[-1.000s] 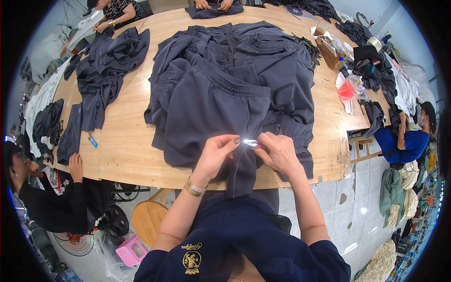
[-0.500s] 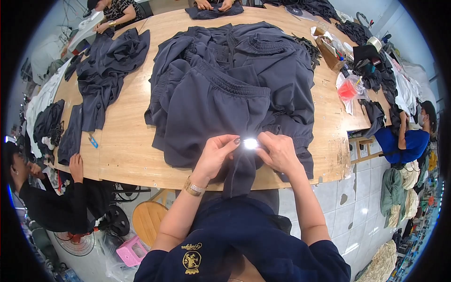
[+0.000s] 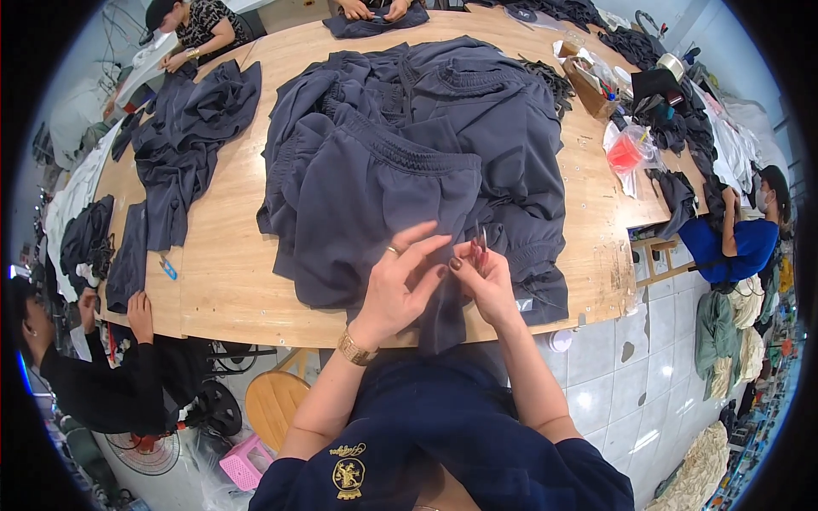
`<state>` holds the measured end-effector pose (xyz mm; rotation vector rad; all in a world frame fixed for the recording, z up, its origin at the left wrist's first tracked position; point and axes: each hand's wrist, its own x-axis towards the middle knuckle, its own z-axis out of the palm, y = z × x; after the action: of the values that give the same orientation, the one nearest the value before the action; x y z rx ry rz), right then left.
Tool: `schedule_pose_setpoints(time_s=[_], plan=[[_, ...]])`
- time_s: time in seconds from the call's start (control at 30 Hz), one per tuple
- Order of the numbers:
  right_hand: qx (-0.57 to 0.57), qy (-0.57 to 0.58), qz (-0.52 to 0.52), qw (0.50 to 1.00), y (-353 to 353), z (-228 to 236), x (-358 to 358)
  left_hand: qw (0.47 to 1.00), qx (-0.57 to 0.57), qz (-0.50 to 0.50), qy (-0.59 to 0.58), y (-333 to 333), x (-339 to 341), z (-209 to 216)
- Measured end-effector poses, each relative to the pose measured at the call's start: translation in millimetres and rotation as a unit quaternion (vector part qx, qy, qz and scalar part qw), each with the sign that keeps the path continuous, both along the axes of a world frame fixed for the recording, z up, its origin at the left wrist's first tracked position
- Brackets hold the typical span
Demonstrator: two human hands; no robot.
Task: Trimming loose threads from a pair of grey athletic shorts using thread snips.
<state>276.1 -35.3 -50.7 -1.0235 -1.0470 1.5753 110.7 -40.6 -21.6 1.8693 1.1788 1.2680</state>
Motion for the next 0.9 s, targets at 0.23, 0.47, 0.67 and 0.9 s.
schedule_pose_setpoints(time_s=[0.23, 0.47, 0.67, 0.9], plan=[[-0.038, 0.141, 0.047, 0.988, -0.6, 1.2, 4.8, 0.999, 0.01, 0.003, 0.042, 0.9, -0.3, 0.2], [0.078, -0.021, -0.02, 0.997, -1.3, -2.0, -1.7, 0.997, 0.005, 0.082, 0.011, -0.2, 0.7, -16.3], [0.219, -0.331, -0.084, 0.914, -16.1, 14.9, -1.6, 0.982, 0.073, 0.164, 0.055, -0.5, 5.4, -18.4], [0.31, -0.483, -0.106, 0.812, -25.0, 14.5, -5.8, 0.97, 0.13, 0.184, 0.095, 0.1, 8.6, -19.7]])
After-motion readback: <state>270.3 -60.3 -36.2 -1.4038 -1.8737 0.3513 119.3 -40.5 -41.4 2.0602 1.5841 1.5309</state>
